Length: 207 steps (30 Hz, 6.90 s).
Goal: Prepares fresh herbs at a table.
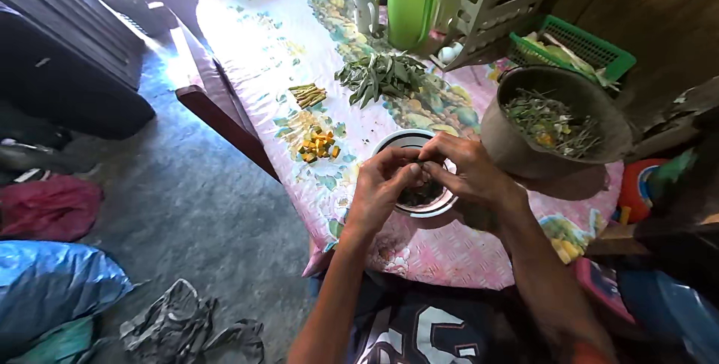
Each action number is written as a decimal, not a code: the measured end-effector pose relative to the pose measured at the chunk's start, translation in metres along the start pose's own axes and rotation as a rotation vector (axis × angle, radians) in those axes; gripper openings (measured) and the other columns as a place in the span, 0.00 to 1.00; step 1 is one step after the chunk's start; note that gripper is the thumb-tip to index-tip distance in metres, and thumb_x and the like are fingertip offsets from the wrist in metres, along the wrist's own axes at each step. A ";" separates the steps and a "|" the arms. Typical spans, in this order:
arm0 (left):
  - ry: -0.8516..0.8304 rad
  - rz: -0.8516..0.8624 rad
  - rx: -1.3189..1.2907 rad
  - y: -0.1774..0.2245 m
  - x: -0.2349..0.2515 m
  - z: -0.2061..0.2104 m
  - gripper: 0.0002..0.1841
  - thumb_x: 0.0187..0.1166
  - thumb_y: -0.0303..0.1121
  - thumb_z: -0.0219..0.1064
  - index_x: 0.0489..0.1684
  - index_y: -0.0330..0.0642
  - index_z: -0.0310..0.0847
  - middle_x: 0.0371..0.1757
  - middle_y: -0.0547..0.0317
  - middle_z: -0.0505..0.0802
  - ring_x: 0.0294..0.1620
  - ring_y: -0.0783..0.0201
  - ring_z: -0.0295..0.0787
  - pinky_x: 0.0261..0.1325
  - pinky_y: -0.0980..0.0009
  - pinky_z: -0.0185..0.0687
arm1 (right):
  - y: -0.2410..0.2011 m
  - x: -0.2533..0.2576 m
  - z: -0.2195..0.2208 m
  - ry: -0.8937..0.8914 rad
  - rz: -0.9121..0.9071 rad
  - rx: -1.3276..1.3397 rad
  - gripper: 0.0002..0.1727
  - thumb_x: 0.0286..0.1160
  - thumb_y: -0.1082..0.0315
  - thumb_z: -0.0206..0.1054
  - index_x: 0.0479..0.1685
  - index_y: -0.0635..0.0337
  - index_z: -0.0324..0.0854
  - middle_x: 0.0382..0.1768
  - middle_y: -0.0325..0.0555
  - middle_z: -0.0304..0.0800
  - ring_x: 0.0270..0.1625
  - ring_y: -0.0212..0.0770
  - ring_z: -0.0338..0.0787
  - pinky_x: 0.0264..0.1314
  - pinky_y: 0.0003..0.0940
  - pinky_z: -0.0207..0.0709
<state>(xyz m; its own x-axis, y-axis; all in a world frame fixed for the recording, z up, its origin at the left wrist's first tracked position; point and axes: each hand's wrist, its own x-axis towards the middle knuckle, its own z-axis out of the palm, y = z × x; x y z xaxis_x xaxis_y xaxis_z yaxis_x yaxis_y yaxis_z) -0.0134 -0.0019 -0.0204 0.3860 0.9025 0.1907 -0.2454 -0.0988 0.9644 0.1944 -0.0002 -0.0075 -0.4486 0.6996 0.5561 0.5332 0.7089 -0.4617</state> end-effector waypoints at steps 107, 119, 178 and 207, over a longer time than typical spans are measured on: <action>0.094 0.023 -0.179 0.005 -0.010 0.005 0.06 0.82 0.22 0.64 0.50 0.39 0.82 0.39 0.53 0.89 0.26 0.68 0.86 0.30 0.75 0.88 | -0.009 -0.007 0.003 0.167 -0.022 0.243 0.11 0.70 0.76 0.69 0.50 0.68 0.85 0.51 0.48 0.90 0.53 0.37 0.91 0.60 0.33 0.88; 0.042 0.015 -0.214 0.002 -0.011 0.005 0.05 0.83 0.22 0.64 0.50 0.39 0.82 0.38 0.53 0.88 0.26 0.68 0.85 0.30 0.74 0.88 | -0.009 -0.011 0.002 0.234 0.100 0.491 0.06 0.74 0.73 0.65 0.45 0.61 0.82 0.42 0.40 0.86 0.36 0.29 0.86 0.38 0.24 0.85; -0.025 -0.118 -0.456 0.007 -0.010 0.008 0.04 0.83 0.24 0.65 0.47 0.41 0.82 0.37 0.53 0.89 0.29 0.66 0.88 0.38 0.71 0.90 | -0.017 -0.052 -0.122 0.231 0.369 -0.606 0.16 0.84 0.62 0.59 0.46 0.68 0.85 0.45 0.62 0.88 0.47 0.57 0.90 0.51 0.56 0.82; 0.124 -0.028 -0.335 0.005 -0.011 0.006 0.10 0.82 0.23 0.65 0.57 0.36 0.85 0.45 0.48 0.92 0.40 0.60 0.92 0.51 0.63 0.92 | -0.012 0.010 0.010 0.158 0.011 0.297 0.07 0.70 0.79 0.72 0.45 0.68 0.86 0.43 0.45 0.90 0.39 0.34 0.90 0.45 0.30 0.90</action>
<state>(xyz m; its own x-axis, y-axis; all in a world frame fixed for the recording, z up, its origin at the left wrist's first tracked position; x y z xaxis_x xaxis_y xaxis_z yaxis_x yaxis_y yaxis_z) -0.0132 -0.0153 -0.0170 0.2911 0.9489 0.1219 -0.5225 0.0510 0.8511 0.1766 -0.0011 -0.0032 -0.3144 0.7014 0.6397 0.2947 0.7127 -0.6366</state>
